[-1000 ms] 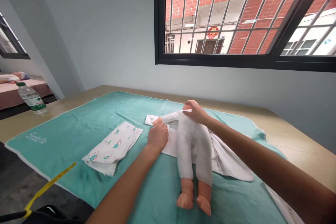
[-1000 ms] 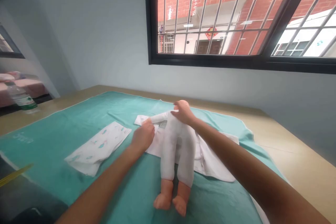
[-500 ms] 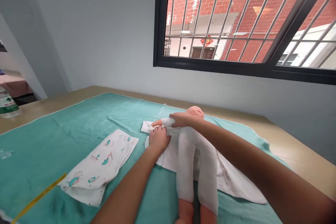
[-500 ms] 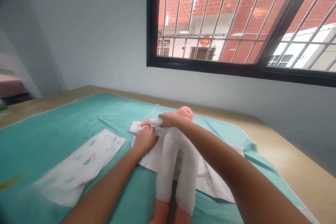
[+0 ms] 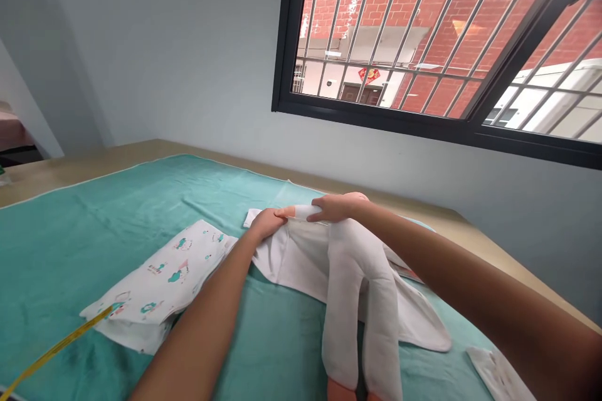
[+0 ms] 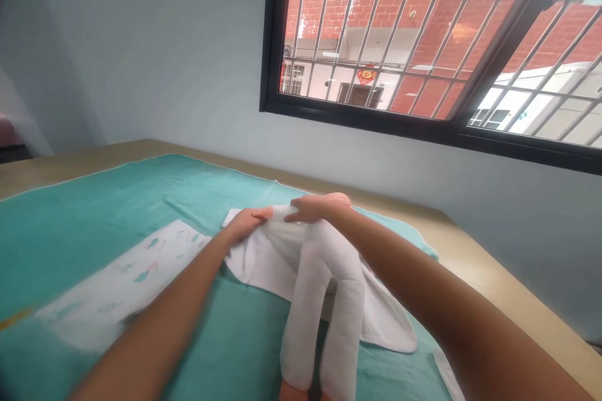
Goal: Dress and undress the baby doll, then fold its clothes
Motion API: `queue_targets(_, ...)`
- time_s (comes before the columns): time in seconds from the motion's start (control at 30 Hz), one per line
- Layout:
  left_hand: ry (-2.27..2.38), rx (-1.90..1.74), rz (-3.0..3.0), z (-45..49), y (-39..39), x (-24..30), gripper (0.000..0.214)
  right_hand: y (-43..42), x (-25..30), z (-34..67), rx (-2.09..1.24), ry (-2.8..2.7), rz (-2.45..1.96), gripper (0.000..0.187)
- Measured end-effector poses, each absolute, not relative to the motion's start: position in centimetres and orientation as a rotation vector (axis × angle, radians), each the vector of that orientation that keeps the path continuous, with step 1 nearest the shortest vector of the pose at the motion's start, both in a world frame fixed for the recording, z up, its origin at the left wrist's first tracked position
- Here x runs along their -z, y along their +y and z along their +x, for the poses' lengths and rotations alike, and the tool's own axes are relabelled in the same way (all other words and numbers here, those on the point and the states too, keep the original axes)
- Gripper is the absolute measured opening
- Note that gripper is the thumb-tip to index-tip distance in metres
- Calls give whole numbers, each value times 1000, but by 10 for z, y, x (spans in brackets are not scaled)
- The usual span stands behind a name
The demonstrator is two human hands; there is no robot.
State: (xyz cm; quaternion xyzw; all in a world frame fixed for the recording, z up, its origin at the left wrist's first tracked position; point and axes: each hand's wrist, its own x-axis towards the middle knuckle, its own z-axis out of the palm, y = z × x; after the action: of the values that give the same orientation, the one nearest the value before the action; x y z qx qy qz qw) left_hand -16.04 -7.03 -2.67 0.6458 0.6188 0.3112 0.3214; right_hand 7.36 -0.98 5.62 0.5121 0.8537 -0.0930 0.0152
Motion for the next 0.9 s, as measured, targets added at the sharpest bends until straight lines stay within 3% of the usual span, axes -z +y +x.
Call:
queue_targets(0.23,1426,-905,1630,-166,-71,31,18,-9,-59,79,343,2541,1622,58)
queue_targets(0.9,1452,-1037,1566,-166,-72,23,10,-10,-54,96,387,2531,1684,51)
